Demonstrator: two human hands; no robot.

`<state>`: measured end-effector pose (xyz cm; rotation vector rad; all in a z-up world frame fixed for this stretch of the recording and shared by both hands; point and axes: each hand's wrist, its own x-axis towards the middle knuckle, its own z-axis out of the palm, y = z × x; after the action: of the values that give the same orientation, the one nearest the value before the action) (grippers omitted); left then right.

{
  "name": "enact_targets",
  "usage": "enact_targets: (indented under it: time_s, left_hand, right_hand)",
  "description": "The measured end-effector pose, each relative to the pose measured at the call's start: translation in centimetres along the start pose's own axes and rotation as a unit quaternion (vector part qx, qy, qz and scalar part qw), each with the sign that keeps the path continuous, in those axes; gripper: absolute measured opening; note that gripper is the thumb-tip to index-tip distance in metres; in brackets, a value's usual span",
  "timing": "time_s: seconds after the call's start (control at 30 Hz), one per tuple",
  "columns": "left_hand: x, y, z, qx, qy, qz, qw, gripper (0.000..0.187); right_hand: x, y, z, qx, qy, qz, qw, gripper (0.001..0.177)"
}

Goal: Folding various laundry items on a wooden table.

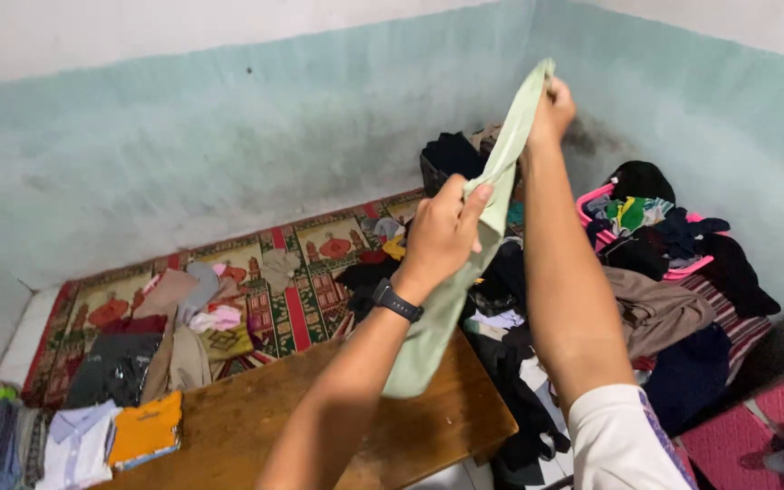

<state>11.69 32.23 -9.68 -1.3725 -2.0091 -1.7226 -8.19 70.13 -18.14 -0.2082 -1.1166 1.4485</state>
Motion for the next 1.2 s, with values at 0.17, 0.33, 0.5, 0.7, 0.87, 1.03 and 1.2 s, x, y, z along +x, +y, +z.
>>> enact_targets:
  time_s: [0.17, 0.33, 0.5, 0.7, 0.87, 1.03, 1.2]
  left_hand:
    - [-2.0, 0.5, -4.9, -0.080, 0.086, -0.035, 0.993, 0.034]
    - [-10.3, -4.7, -13.2, -0.129, 0.190, -0.093, 0.969, 0.027]
    - [-27.2, -11.3, -18.6, 0.027, 0.281, -0.317, 0.906, 0.044]
    - [-48.9, -18.8, -21.7, 0.105, 0.345, -0.443, 0.821, 0.048]
    - [-63.0, -23.0, -23.2, 0.074, 0.351, -0.629, 0.690, 0.047]
    - [-72.0, -24.6, -24.4, 0.049, 0.378, -0.676, 0.631, 0.039]
    - [-74.1, -25.0, -25.9, 0.112, 0.396, -0.681, 0.606, 0.034]
  right_hand:
    - [-1.8, -0.8, 11.6, -0.002, -0.073, -0.061, 0.995, 0.009]
    - [-18.1, -2.0, 21.8, 0.040, -0.209, -0.153, 0.965, 0.009]
    - [-41.5, 0.2, 23.3, -0.217, -0.359, -0.107, 0.902, 0.020]
    - [-64.3, 9.2, 19.9, -0.252, -0.573, -0.057, 0.777, 0.017]
    - [-81.2, 14.0, 16.7, -0.333, -0.640, 0.069, 0.689, 0.019]
    - [-90.4, 13.8, 15.7, -0.374, -0.650, 0.222, 0.624, 0.024]
    - [-89.8, 9.2, 17.9, -0.250, -0.697, 0.377, 0.556, 0.073]
